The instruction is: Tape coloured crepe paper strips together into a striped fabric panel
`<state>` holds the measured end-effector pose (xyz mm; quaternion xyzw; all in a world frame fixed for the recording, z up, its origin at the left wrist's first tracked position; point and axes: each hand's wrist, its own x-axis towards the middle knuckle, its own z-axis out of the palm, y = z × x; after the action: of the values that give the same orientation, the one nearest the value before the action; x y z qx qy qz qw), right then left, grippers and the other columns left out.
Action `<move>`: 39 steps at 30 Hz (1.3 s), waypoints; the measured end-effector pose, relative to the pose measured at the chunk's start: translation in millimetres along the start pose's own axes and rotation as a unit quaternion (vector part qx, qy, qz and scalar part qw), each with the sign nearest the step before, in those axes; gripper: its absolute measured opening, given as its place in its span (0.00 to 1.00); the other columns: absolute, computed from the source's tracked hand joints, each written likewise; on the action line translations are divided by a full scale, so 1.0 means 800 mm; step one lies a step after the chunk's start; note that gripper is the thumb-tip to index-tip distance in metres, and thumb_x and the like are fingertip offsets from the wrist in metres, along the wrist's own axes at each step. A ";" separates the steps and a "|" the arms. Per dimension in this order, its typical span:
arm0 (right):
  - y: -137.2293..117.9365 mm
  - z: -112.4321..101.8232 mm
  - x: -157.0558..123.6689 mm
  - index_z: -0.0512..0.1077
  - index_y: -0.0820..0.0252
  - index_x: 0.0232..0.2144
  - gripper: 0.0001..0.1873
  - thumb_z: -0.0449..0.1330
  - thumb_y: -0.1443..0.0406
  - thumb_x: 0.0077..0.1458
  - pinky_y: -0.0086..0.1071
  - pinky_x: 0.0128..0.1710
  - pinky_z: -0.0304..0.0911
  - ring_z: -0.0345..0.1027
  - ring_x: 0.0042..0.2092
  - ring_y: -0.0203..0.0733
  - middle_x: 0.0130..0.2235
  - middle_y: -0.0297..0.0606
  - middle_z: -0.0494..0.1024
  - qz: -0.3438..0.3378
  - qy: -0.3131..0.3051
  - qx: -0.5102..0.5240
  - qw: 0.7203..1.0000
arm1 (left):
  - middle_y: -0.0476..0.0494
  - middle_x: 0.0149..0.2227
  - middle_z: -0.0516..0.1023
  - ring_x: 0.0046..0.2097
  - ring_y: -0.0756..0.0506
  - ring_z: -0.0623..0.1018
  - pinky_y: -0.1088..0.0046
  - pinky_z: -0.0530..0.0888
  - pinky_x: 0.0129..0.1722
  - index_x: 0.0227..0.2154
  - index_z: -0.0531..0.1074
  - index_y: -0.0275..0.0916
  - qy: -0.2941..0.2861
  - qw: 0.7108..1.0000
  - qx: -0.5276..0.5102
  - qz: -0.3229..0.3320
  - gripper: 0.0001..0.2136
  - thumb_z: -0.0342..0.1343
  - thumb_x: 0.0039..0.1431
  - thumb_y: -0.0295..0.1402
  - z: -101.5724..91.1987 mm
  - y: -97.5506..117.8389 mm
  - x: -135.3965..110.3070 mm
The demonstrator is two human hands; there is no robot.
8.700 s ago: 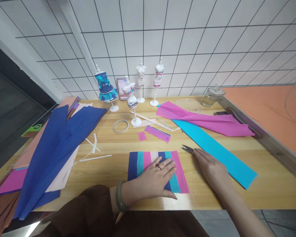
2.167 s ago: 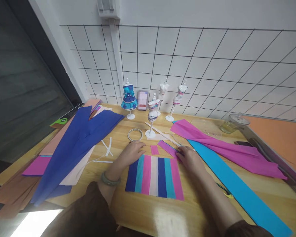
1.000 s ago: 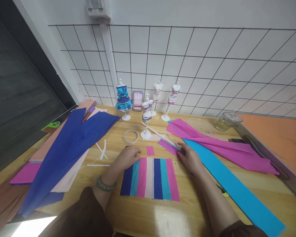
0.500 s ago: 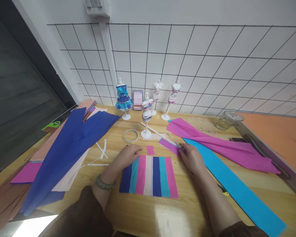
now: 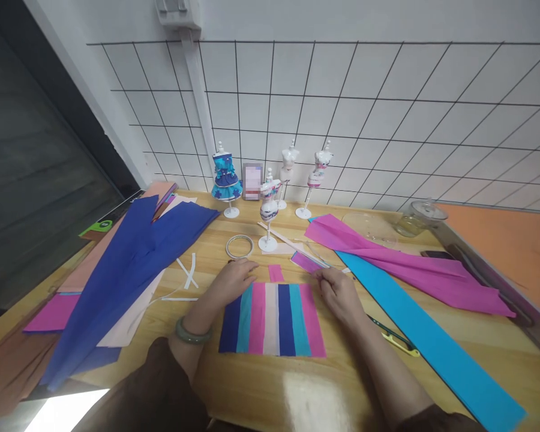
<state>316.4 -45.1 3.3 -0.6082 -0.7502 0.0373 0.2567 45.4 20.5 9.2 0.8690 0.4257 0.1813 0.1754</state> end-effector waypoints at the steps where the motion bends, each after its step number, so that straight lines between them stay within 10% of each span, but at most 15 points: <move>1: -0.005 0.001 0.002 0.71 0.60 0.30 0.16 0.45 0.74 0.49 0.31 0.35 0.60 0.67 0.35 0.40 0.30 0.38 0.75 -0.018 -0.008 -0.006 1.000 | 0.42 0.41 0.75 0.45 0.45 0.72 0.68 0.67 0.46 0.43 0.71 0.37 0.013 1.000 0.006 0.008 0.13 0.51 0.55 0.29 0.000 0.001 0.000; 14: -0.071 0.038 0.046 0.71 0.61 0.25 0.09 0.54 0.71 0.56 0.37 0.34 0.48 0.61 0.35 0.44 0.29 0.42 0.73 -0.207 -0.091 -0.179 0.958 | 0.43 0.36 0.74 0.42 0.46 0.72 0.68 0.68 0.44 0.36 0.72 0.38 0.130 0.991 -0.027 0.036 0.08 0.49 0.58 0.28 -0.002 0.010 0.002; 23: -0.047 0.003 0.070 0.72 0.59 0.28 0.14 0.48 0.68 0.60 0.33 0.33 0.49 0.62 0.35 0.41 0.28 0.40 0.73 -0.182 -0.079 -0.176 0.964 | 0.44 0.36 0.75 0.42 0.46 0.72 0.69 0.68 0.44 0.35 0.72 0.37 0.135 0.990 -0.013 0.025 0.07 0.49 0.58 0.28 -0.005 0.011 0.000; 31: -0.063 0.036 0.065 0.72 0.59 0.23 0.12 0.53 0.69 0.57 0.34 0.34 0.48 0.62 0.33 0.41 0.27 0.38 0.73 -0.233 -0.121 -0.174 0.949 | 0.43 0.35 0.74 0.42 0.46 0.72 0.69 0.67 0.43 0.35 0.72 0.37 0.140 0.990 -0.003 0.015 0.08 0.48 0.59 0.27 -0.004 0.011 -0.001; 39: 0.005 -0.011 0.121 0.75 0.61 0.32 0.15 0.48 0.65 0.59 0.34 0.33 0.50 0.65 0.35 0.45 0.32 0.46 0.76 -0.125 -0.054 -0.209 0.968 | 0.43 0.35 0.74 0.41 0.46 0.71 0.70 0.67 0.43 0.35 0.73 0.37 0.124 0.992 -0.004 0.014 0.08 0.48 0.59 0.27 -0.005 0.014 -0.002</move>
<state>311.5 43.8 42.6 -0.5466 -0.8244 -0.1198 0.0854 50.5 13.6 17.5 0.8448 0.4318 0.2917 0.1219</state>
